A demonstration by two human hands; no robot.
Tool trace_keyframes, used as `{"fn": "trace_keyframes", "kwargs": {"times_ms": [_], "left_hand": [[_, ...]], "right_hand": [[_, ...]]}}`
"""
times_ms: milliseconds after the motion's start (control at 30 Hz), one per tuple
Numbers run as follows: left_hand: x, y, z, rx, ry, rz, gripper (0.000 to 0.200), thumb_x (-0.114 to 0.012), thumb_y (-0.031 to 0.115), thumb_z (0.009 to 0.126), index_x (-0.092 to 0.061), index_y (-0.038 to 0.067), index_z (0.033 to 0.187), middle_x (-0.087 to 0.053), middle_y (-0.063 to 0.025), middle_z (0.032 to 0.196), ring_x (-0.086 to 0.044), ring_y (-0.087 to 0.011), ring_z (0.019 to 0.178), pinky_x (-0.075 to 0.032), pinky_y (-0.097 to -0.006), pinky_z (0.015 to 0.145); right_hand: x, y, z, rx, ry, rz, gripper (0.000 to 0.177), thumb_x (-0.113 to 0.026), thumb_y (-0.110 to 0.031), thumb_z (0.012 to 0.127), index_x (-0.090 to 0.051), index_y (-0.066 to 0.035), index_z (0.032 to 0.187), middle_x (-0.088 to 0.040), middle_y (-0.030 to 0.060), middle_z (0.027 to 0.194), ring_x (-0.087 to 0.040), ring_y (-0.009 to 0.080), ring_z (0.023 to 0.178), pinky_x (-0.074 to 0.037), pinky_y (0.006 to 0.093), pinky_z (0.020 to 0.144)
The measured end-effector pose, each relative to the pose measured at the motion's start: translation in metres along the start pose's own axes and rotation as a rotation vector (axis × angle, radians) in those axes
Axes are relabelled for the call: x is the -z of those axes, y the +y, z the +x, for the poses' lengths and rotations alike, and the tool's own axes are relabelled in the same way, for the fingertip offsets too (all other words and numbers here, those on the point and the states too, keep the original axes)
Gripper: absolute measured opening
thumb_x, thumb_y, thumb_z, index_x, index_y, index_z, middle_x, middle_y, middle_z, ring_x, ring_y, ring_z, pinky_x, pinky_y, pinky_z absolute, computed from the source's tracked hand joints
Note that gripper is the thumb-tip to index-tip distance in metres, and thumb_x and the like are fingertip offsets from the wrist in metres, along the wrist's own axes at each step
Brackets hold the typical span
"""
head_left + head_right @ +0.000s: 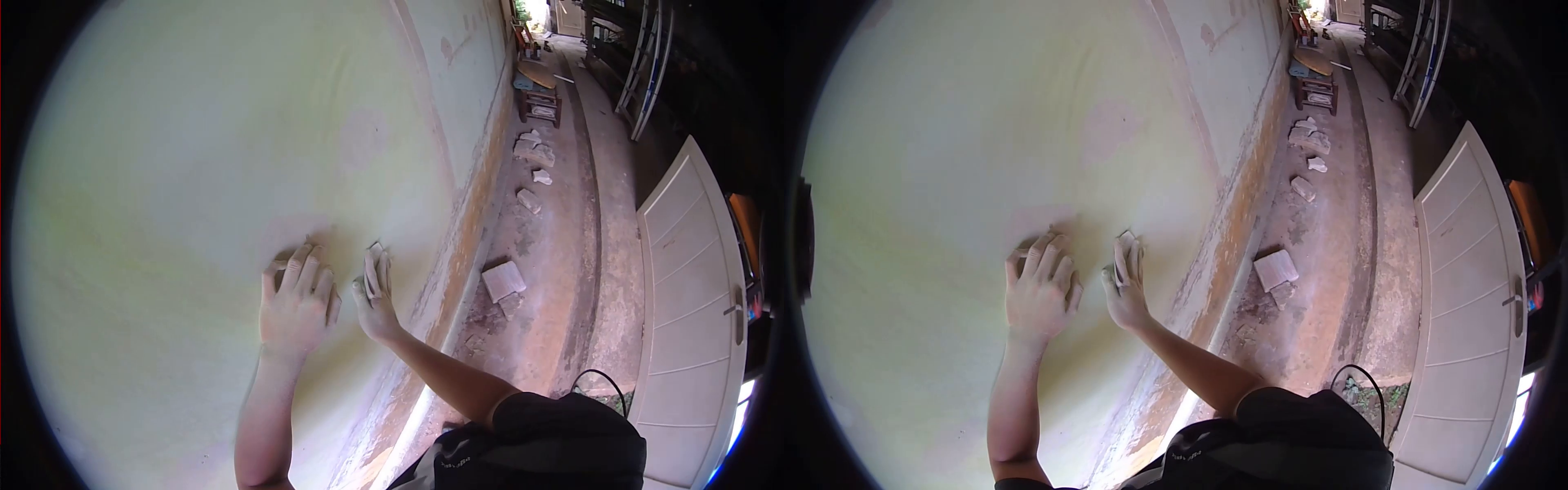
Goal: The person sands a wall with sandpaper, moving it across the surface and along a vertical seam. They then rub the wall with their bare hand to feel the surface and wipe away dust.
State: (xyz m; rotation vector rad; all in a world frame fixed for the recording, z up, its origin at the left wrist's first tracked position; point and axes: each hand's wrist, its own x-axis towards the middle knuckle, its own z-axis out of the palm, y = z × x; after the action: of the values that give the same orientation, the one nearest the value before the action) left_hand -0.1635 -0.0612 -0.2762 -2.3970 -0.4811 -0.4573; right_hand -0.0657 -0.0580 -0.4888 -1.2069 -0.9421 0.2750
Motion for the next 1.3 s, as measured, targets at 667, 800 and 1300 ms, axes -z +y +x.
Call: {"fn": "trace_keyframes", "kwargs": {"times_ms": [667,800,1300], "left_hand": [[-0.031,0.020,0.013,-0.028,-0.174,0.229,0.018,-0.069,0.027,0.088,-0.069,0.017,0.103,-0.056,0.0017,0.151,-0.049,-0.0127,0.141,-0.040,-0.0406,0.108],[-0.032,0.019,0.013,-0.037,-0.128,0.162,0.012,-0.069,0.021,0.087,-0.069,0.014,0.097,-0.058,-0.0009,0.148,-0.053,-0.0170,0.137,-0.040,-0.0439,0.105],[-0.038,0.019,0.012,-0.037,-0.055,0.109,0.014,-0.070,0.023,0.087,-0.069,0.012,0.096,-0.060,-0.0027,0.141,-0.052,-0.0199,0.134,-0.041,-0.0468,0.106]], "right_hand": [[-0.001,0.095,0.002,0.081,0.104,-0.064,0.065,-0.034,-0.034,0.112,-0.021,0.000,0.166,-0.008,0.0278,0.173,0.001,0.0504,0.159,-0.005,0.0555,0.128],[0.029,0.152,0.060,-0.054,0.165,-0.011,0.066,-0.033,-0.036,0.113,-0.020,-0.001,0.166,-0.009,0.0264,0.174,0.000,0.0475,0.160,-0.005,0.0544,0.128],[0.019,0.130,0.081,-0.156,0.226,0.103,0.072,-0.037,-0.045,0.112,-0.014,-0.006,0.168,-0.006,0.0272,0.174,0.002,0.0481,0.160,-0.005,0.0550,0.128]]}}
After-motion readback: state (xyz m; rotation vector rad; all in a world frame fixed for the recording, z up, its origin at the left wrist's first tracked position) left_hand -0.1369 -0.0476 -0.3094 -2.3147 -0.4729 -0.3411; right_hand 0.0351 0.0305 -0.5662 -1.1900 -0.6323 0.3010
